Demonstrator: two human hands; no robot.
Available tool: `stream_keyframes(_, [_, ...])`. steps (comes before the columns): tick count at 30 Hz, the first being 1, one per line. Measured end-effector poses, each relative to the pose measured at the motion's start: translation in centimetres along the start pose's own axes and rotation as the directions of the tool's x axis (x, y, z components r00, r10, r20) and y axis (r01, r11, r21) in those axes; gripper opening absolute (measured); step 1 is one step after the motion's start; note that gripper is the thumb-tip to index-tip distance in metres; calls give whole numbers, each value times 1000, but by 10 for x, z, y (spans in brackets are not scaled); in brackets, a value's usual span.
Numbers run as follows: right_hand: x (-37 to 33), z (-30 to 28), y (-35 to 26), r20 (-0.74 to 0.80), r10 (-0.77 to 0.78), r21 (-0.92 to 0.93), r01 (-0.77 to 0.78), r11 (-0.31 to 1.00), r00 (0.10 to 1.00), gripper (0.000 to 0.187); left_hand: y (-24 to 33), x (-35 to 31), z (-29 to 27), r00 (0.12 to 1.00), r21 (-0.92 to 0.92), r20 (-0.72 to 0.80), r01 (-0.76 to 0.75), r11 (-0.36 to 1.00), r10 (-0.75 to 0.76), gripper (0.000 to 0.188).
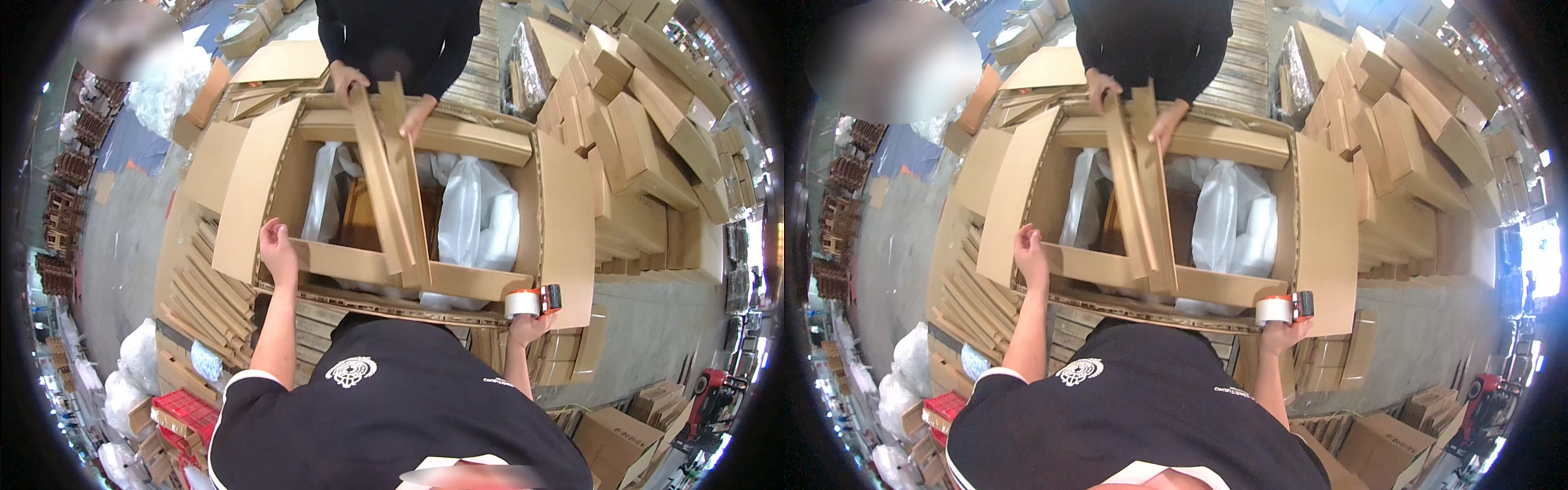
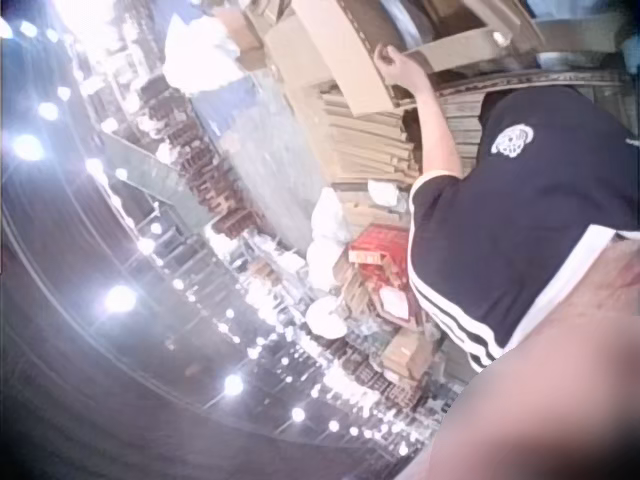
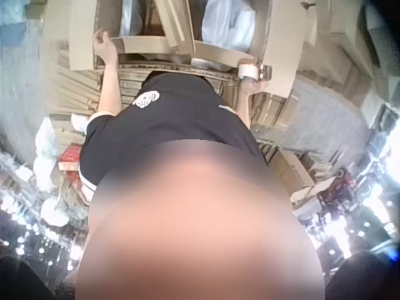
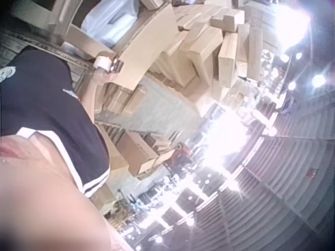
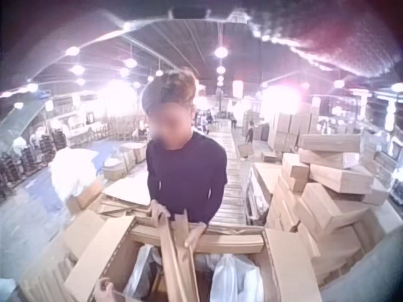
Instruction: The person assembles and seals a cardboard box on a wooden pallet. They place white plastic-wrapped items inside, fold the flaps, and use a handheld tape dispenser to seal the box. A coworker assists by holding the box and applying a label.
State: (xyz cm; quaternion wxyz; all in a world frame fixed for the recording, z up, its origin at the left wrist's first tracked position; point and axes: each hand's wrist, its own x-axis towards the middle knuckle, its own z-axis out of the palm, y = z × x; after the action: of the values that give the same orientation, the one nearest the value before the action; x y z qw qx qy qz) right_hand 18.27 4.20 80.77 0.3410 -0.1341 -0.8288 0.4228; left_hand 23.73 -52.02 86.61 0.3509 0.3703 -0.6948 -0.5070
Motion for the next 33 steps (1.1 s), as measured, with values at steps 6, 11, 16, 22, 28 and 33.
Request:
stream_keyframes(6, [-3, -2, 17, 91, 173, -62, -168, 984, 981, 41, 123, -6, -9, 945, -136, -110, -321, 937, 307, 23])
stream_keyframes(11, [-7, -1, 43, 84, 44, 16, -46, 999, 995, 37, 182, -68, 23, 557, -275, 594, -538, 797, 581, 33])
stream_keyframes(16, [-11, -3, 55, 82, 213, 227, -227, 947, 973, 44, 101, -109, 154, 610, 137, 789, -56, 989, -75, 91])
stream_keyframes(22, [-12, -1, 28, 36, 203, 230, -206, 951, 978, 38, -4, -90, 257, 65, 86, 913, 934, 346, -402, 81])
stream_keyframes(28, [1, -20, 23, 163, 126, -122, -107, 987, 979, 44, 8, -138, 281, 109, -64, 986, 945, 320, -124, 92])
stream_keyframes(33, [53, -40, 83, 487, 116, 448, -362, 818, 866, 28, 40, -197, 322, 527, 44, 818, 341, 939, -229, 84])
